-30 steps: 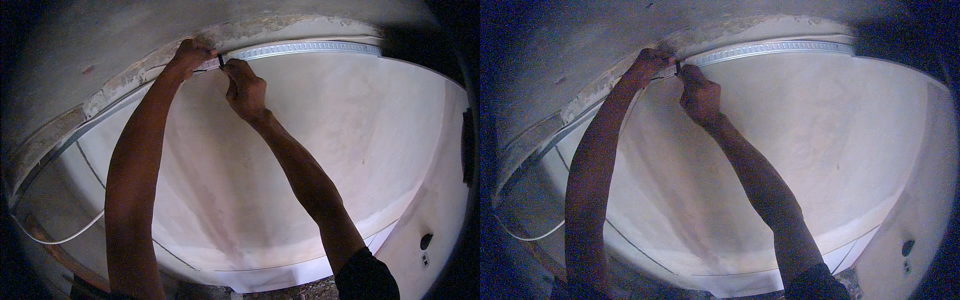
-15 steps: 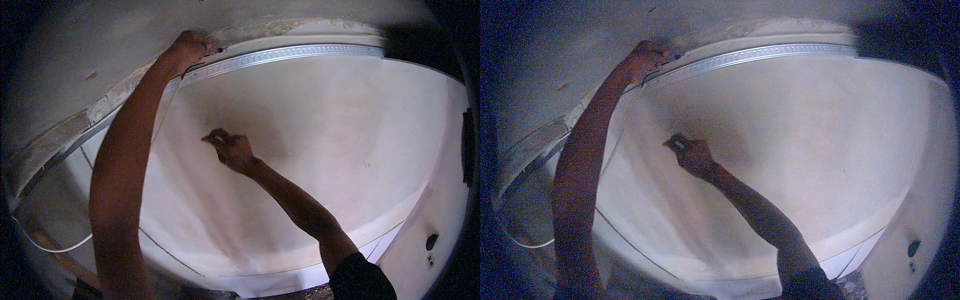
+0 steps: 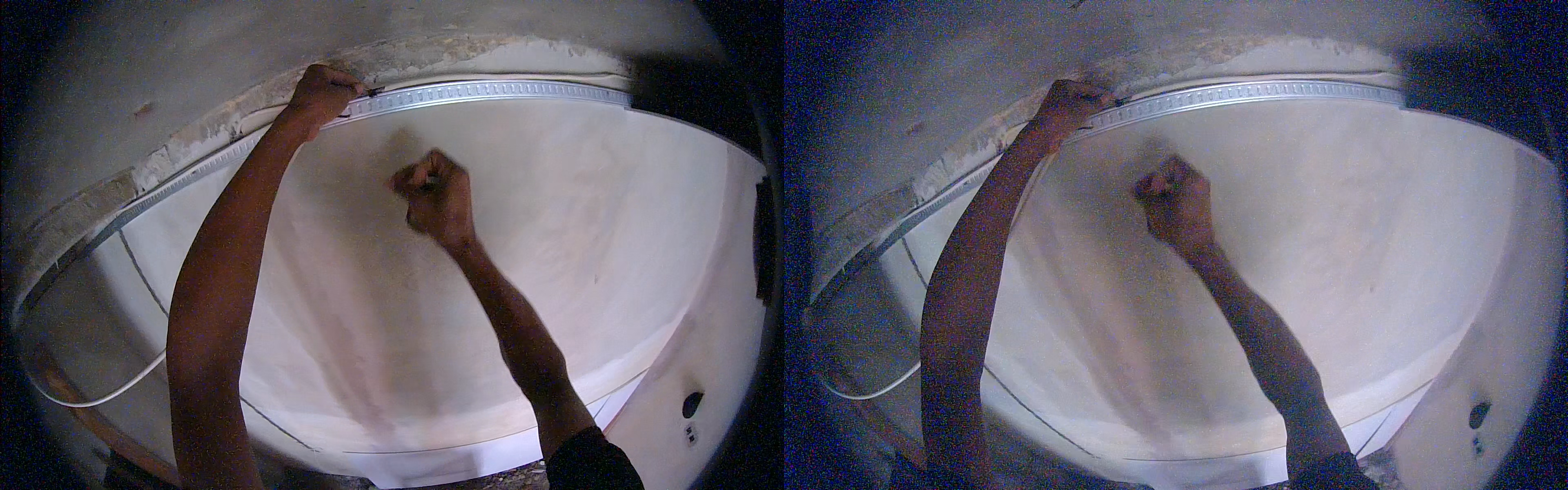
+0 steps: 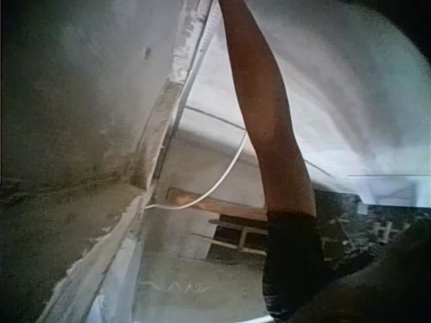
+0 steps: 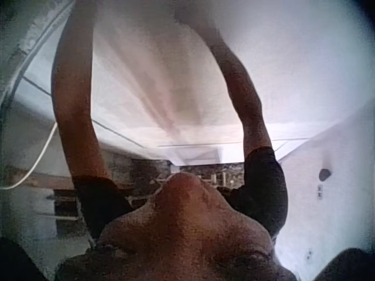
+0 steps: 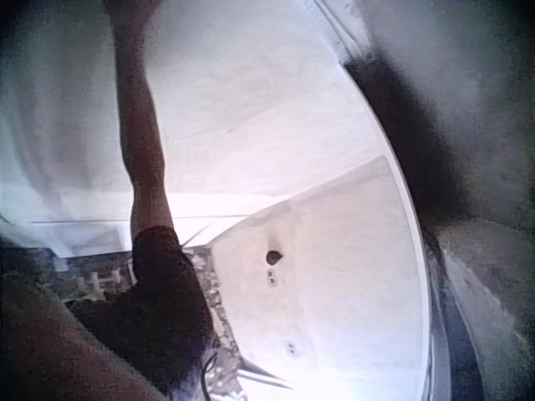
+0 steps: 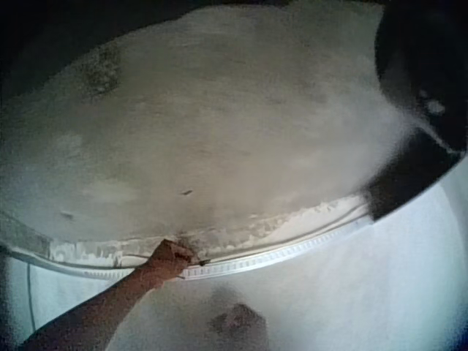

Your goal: The person secures a metal electrical conduit to a wall using a red-handled tool. They repeatedly clamp the conduit to the wall surface along its length.

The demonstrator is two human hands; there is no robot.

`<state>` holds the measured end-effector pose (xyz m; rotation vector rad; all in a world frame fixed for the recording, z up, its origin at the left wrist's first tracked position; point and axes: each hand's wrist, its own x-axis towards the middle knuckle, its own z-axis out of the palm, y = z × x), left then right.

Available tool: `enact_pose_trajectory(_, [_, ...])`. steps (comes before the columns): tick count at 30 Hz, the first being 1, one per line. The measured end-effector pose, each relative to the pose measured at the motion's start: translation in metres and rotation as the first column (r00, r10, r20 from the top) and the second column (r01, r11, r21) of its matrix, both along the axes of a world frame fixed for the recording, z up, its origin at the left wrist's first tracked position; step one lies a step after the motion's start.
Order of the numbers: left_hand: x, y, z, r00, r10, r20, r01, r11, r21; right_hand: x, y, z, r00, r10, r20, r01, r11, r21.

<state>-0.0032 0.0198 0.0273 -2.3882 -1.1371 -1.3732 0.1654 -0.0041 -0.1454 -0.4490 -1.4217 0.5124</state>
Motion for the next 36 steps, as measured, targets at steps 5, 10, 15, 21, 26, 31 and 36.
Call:
enact_pose_trajectory(5, [0.007,0.004,-0.004,0.999,-0.020,0.029,0.021,1.000,-0.009,0.027,0.002,0.081,0.658,-0.731,0.183,0.576,0.644,0.504])
enact_pose_trajectory(10, [0.006,0.023,-0.005,1.000,0.012,0.014,-0.012,1.000,-0.026,0.025,0.020,0.119,0.572,-0.778,0.258,0.418,0.548,0.725])
enact_pose_trajectory(15, [0.007,0.027,-0.007,0.999,0.020,0.035,-0.021,1.000,0.011,0.015,0.033,0.125,0.525,-0.792,0.311,0.408,0.555,0.725])
enact_pose_trajectory(21, [0.013,0.031,-0.005,0.973,0.212,-0.094,-0.192,0.965,0.180,0.003,0.032,0.117,0.586,-0.770,0.250,0.521,0.595,0.612])
enact_pose_trajectory(26, [0.005,0.037,-0.008,0.968,0.213,-0.130,-0.176,0.952,0.250,-0.011,0.031,0.115,0.563,-0.796,0.222,0.557,0.565,0.609])
enact_pose_trajectory(31, [0.015,0.021,-0.015,0.996,0.059,-0.065,-0.052,0.992,0.112,-0.002,0.047,0.118,0.596,-0.772,0.223,0.510,0.578,0.637])
enact_pose_trajectory(36, [0.015,0.021,-0.015,0.990,0.117,-0.073,-0.105,0.983,0.152,0.012,0.037,0.123,0.661,-0.725,0.193,0.388,0.551,0.739])
